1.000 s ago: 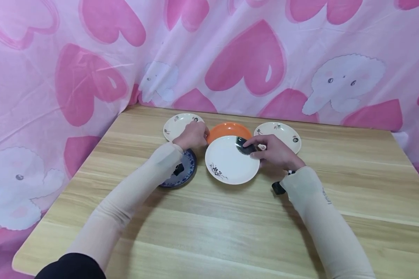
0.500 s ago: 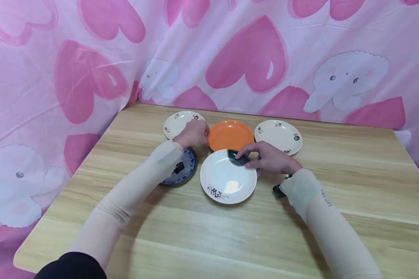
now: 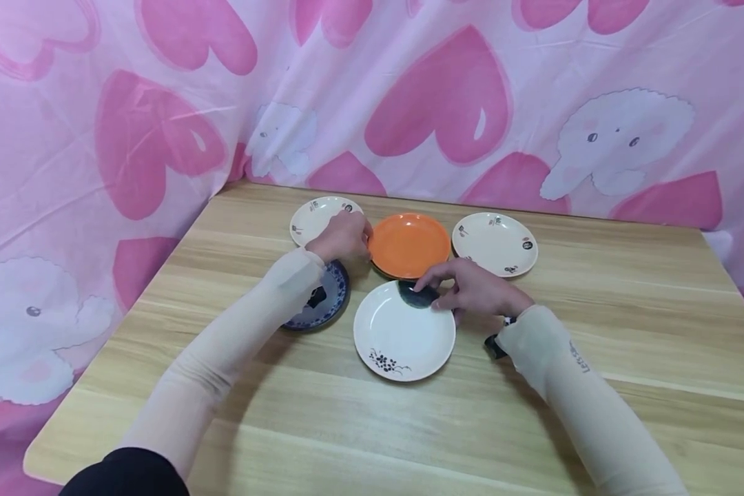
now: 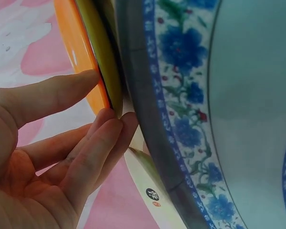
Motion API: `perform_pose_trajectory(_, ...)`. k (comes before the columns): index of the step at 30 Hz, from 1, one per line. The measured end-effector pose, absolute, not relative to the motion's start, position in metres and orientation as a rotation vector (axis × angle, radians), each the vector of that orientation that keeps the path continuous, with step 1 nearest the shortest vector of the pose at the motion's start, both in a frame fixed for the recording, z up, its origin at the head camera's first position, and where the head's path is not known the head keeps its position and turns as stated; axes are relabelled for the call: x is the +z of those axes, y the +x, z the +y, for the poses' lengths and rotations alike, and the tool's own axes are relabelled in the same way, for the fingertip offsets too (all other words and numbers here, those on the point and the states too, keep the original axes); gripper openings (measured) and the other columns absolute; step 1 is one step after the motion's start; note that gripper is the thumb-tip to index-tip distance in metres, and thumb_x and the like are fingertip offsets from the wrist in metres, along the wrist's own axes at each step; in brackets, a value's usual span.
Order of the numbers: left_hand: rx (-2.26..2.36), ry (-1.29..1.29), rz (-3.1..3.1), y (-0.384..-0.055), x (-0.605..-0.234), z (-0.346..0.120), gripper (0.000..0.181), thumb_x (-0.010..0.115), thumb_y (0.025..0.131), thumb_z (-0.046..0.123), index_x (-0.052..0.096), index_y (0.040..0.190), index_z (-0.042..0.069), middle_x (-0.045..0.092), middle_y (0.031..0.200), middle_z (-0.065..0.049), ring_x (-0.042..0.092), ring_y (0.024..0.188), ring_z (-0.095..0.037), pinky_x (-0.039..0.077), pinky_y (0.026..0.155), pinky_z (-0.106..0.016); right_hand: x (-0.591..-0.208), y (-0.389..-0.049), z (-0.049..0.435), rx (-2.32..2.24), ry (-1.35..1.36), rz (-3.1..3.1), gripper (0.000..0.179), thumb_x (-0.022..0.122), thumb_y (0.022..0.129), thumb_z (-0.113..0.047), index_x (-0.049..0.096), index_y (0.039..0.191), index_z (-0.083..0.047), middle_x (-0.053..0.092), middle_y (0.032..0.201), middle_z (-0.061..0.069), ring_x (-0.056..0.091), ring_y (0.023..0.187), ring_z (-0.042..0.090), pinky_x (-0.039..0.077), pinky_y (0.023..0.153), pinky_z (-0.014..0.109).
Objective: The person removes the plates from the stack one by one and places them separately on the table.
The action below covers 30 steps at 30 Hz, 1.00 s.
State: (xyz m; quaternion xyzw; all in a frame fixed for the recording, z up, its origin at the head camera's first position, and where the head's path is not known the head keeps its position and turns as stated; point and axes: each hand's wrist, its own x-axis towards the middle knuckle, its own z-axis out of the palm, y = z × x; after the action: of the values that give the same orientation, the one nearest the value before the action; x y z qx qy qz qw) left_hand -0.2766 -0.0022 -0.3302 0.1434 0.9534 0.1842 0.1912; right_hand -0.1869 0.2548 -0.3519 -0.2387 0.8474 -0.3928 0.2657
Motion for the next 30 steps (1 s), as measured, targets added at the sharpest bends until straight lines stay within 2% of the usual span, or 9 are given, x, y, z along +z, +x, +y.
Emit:
perform_pose_trajectory(3,0.523,0.388,2.664,-0.276,-0.328,-0.002,0.014,0.075,0.083,0.009,0.067,0.095,0.008,0.061,0.087,-0.005,0.055,0.083,-0.02,0.047,0.069,-0.028,-0.354,-0.186,0.253,-1.06,-0.651,2.304,0.037,0.075,0.086,-0.004,0.069,0.12,-0.016,0.061,0.122,0.014,0.055,0.088,0.02,0.058,0.061,0.03)
perform_pose_trajectory(7,0.53,0.376,2.669,-0.275,-0.326,-0.001,0.014,0.074,0.085,0.013,0.066,0.096,0.009,0.062,0.089,-0.005,0.056,0.086,-0.022,0.049,0.072,-0.031,-0.355,-0.185,0.25,-1.069,-0.614,2.281,0.039,0.073,0.086,0.0,0.067,0.122,-0.015,0.059,0.118,0.015,0.057,0.075,0.02,0.059,0.058,0.035)
perform_pose_trajectory(9,0.527,0.378,2.664,-0.275,-0.326,0.0,0.016,0.074,0.086,0.015,0.065,0.099,0.009,0.062,0.091,-0.006,0.057,0.088,-0.022,0.049,0.074,-0.031,-0.356,-0.184,0.249,-1.074,-0.597,2.259,0.039,0.072,0.087,0.0,0.065,0.123,-0.014,0.058,0.122,0.015,0.058,0.069,0.02,0.06,0.058,0.036)
perform_pose_trajectory(12,0.534,0.362,2.649,-0.272,-0.329,0.001,0.02,0.074,0.087,0.016,0.064,0.103,0.009,0.062,0.095,-0.006,0.056,0.091,-0.022,0.049,0.076,-0.032,-0.359,-0.18,0.248,-1.074,-0.564,2.234,0.04,0.073,0.086,-0.001,0.065,0.123,-0.014,0.056,0.124,0.015,0.058,0.077,0.021,0.06,0.06,0.035)
perform_pose_trajectory(14,0.532,0.37,2.647,-0.272,-0.331,0.001,0.02,0.074,0.087,0.017,0.064,0.103,0.009,0.061,0.094,-0.006,0.056,0.091,-0.022,0.048,0.076,-0.032,-0.359,-0.178,0.248,-1.041,-0.557,2.249,0.042,0.077,0.085,-0.005,0.065,0.123,-0.017,0.056,0.119,0.014,0.056,0.081,0.022,0.059,0.065,0.032)
perform_pose_trajectory(19,0.519,0.439,2.701,-0.272,-0.332,0.002,0.014,0.074,0.085,0.014,0.064,0.094,0.009,0.061,0.087,-0.005,0.056,0.084,-0.022,0.048,0.071,-0.031,-0.357,-0.177,0.248,-0.95,-0.595,2.294,0.049,0.084,0.079,-0.012,0.066,0.124,-0.018,0.061,0.106,0.008,0.058,0.085,0.021,0.054,0.081,0.026)
perform_pose_trajectory(20,0.515,0.451,2.712,-0.272,-0.332,0.002,0.013,0.074,0.084,0.013,0.064,0.092,0.01,0.061,0.086,-0.005,0.056,0.083,-0.022,0.048,0.07,-0.03,-0.357,-0.178,0.248,-0.945,-0.608,2.293,0.049,0.084,0.079,-0.012,0.065,0.124,-0.018,0.062,0.109,0.007,0.059,0.087,0.02,0.054,0.084,0.026)
perform_pose_trajectory(30,0.496,0.425,2.712,-0.271,-0.333,0.002,0.019,0.075,0.083,0.012,0.063,0.097,0.009,0.063,0.092,-0.005,0.056,0.087,-0.022,0.05,0.074,-0.032,-0.36,-0.177,0.242,-0.88,-0.668,2.367,0.046,0.084,0.079,-0.011,0.066,0.122,-0.016,0.061,0.096,0.003,0.058,0.087,0.018,0.054,0.079,0.025)
